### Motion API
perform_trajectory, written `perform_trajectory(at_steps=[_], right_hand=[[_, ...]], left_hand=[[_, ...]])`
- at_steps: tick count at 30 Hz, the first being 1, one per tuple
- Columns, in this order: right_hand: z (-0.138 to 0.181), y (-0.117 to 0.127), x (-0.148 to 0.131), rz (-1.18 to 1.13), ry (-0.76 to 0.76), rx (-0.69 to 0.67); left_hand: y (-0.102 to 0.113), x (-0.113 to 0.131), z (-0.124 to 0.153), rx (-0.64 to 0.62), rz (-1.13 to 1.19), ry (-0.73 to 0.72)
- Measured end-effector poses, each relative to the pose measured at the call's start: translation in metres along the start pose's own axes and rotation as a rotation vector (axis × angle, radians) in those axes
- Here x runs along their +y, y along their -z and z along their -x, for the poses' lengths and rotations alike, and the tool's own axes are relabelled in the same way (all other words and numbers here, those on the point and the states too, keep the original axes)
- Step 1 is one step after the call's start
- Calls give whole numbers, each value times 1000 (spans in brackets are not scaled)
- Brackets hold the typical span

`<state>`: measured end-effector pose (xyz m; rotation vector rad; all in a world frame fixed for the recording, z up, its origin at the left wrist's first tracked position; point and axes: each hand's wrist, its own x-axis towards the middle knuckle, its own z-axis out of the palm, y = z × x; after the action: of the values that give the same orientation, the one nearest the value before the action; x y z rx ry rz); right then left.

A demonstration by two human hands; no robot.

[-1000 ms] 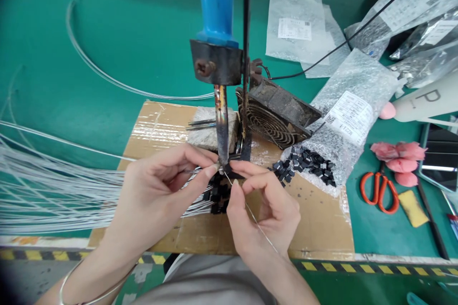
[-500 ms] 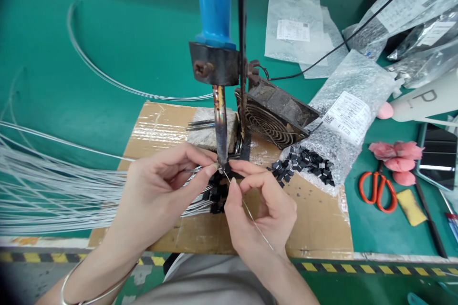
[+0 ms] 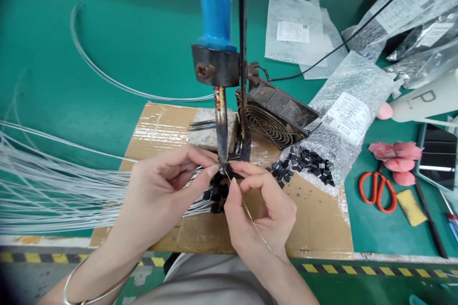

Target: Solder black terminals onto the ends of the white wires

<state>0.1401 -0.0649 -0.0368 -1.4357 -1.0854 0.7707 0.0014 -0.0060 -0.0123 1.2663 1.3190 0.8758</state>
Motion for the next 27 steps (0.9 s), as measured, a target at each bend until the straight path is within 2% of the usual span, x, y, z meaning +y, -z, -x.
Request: perform_trajectory(at_steps=[7, 13, 27], right_hand=[[-1, 0, 1, 26, 74, -13], [1, -2, 1, 15, 56, 18], [1, -1, 5, 38, 92, -1]], left_hand=[[1, 2, 0, 3, 23, -27], [0, 2, 1, 13, 30, -38], [0, 1, 0, 16, -15, -27]])
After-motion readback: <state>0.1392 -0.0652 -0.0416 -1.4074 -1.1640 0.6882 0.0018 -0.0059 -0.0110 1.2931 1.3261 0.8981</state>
